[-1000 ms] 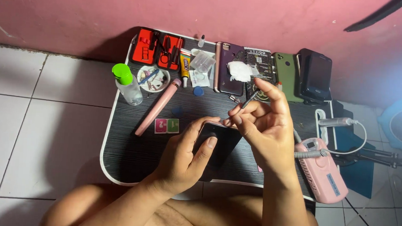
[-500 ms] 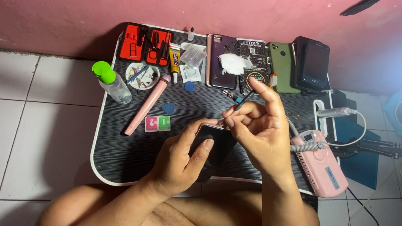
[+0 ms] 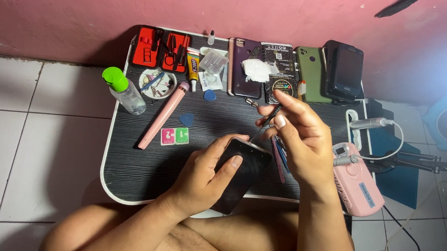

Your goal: The person uses a screwdriver to tighten screws on the internal components of a disassembled smartphone. They then reassemble the device by aligning the screen and back cover, securing the casing, and finally cleaning the exterior with a toothbrush.

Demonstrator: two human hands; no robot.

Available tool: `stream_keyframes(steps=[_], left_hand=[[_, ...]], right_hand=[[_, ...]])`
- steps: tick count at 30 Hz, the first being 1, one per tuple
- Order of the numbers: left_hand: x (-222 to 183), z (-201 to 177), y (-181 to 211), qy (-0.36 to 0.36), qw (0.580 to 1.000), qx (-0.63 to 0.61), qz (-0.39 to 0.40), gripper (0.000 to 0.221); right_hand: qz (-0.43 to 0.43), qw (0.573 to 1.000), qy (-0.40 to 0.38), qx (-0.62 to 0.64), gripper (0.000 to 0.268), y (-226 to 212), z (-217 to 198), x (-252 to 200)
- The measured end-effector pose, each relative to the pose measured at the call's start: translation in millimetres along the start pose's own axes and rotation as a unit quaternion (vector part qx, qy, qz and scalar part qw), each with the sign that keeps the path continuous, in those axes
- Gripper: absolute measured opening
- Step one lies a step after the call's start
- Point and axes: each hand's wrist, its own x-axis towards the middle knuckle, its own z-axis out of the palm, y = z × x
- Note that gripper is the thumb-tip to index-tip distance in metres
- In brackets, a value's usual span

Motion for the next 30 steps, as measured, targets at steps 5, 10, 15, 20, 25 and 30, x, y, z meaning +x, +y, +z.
stream_keyframes(steps=[5, 10, 15, 20, 25, 30], left_hand=[[0.5, 5.7, 0.9, -0.017, 1.0, -0.01, -0.013, 0.037], [0.7, 6.3, 1.5, -0.017, 0.999, -0.031, -0.019, 0.039], [0.9, 1.4, 1.0, -0.017, 0.998, -0.018, -0.05, 0.037], [1.3, 3.5, -0.4, -0.023, 0.999, -0.041, -0.017, 0.038], [0.5, 5.5, 1.3, -0.034, 0.998, -0.05, -0.014, 0.036], [0.0, 7.4, 0.7, -0.042, 0.997, -0.051, -0.032, 0.037]], right_hand=[[-0.004, 1.0, 0.024, -0.006, 0.029, 12.1, -9.2, 1.4], [-0.016, 0.998, 0.064, 0.021, 0.025, 19.4, -0.9, 3.3], [-0.009, 0.996, 0.05, 0.079, 0.031, 21.9, 1.1, 3.9], [-0.028, 0.994, 0.1, 0.041, 0.027, 39.0, -5.0, 2.0], [-0.105, 0.992, 0.062, 0.022, 0.031, 35.8, -4.3, 1.3], [-0.054, 0.995, 0.063, 0.054, 0.036, 39.3, -9.3, -2.4]])
